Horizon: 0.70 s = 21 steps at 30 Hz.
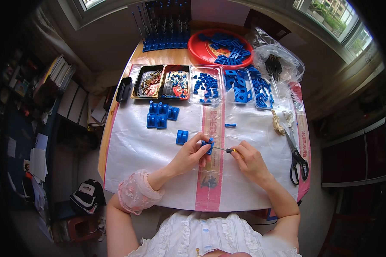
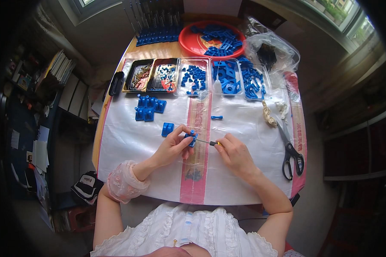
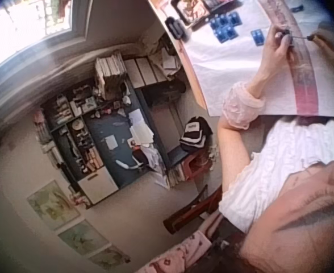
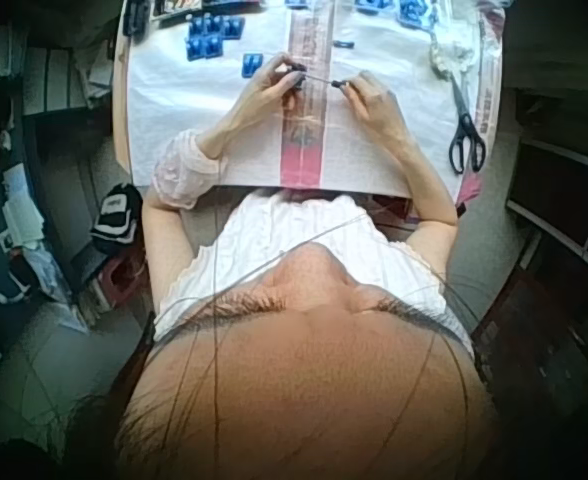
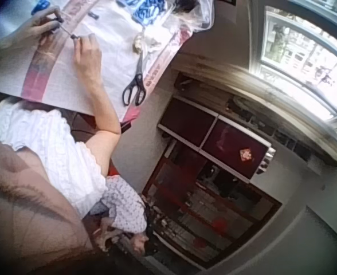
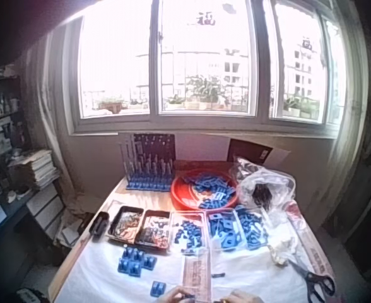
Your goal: Assembling blue plastic fixture components using a screwdriver.
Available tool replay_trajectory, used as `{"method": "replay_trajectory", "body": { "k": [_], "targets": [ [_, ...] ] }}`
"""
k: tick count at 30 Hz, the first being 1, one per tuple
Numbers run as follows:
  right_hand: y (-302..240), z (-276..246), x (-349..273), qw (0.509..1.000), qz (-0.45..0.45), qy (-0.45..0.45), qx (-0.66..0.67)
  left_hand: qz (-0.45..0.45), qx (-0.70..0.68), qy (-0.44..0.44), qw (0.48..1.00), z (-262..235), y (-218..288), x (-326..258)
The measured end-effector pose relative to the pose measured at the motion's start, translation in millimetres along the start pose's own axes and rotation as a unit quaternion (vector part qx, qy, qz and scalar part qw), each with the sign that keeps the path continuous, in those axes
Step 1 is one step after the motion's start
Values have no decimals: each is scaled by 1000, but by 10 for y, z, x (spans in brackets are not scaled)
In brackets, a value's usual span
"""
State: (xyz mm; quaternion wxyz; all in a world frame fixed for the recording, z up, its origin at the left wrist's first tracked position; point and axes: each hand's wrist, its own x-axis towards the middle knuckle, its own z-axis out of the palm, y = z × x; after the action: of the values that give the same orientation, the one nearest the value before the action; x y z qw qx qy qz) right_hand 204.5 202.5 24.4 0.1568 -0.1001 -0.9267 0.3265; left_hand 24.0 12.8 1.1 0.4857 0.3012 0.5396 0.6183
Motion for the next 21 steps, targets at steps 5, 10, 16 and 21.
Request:
{"method": "replay_trajectory", "body": {
  "k": [5, 10, 16, 21],
  "targets": [
    [-55, -22, -13, 1000, 19, 5, 11, 2, 17, -5, 1000, 1, -5, 6],
    [-73, 6, -45, 999, 38, -26, 19, -2, 24, -6, 1000, 14, 14, -7],
    [-67, -9, -2, 999, -1, -23, 44, -2, 26, -4, 1000, 19, 17, -6],
    [-64, -2, -2, 999, -30, -17, 33, 0, 27, -4, 1000, 31, 20, -11]
  ]
}}
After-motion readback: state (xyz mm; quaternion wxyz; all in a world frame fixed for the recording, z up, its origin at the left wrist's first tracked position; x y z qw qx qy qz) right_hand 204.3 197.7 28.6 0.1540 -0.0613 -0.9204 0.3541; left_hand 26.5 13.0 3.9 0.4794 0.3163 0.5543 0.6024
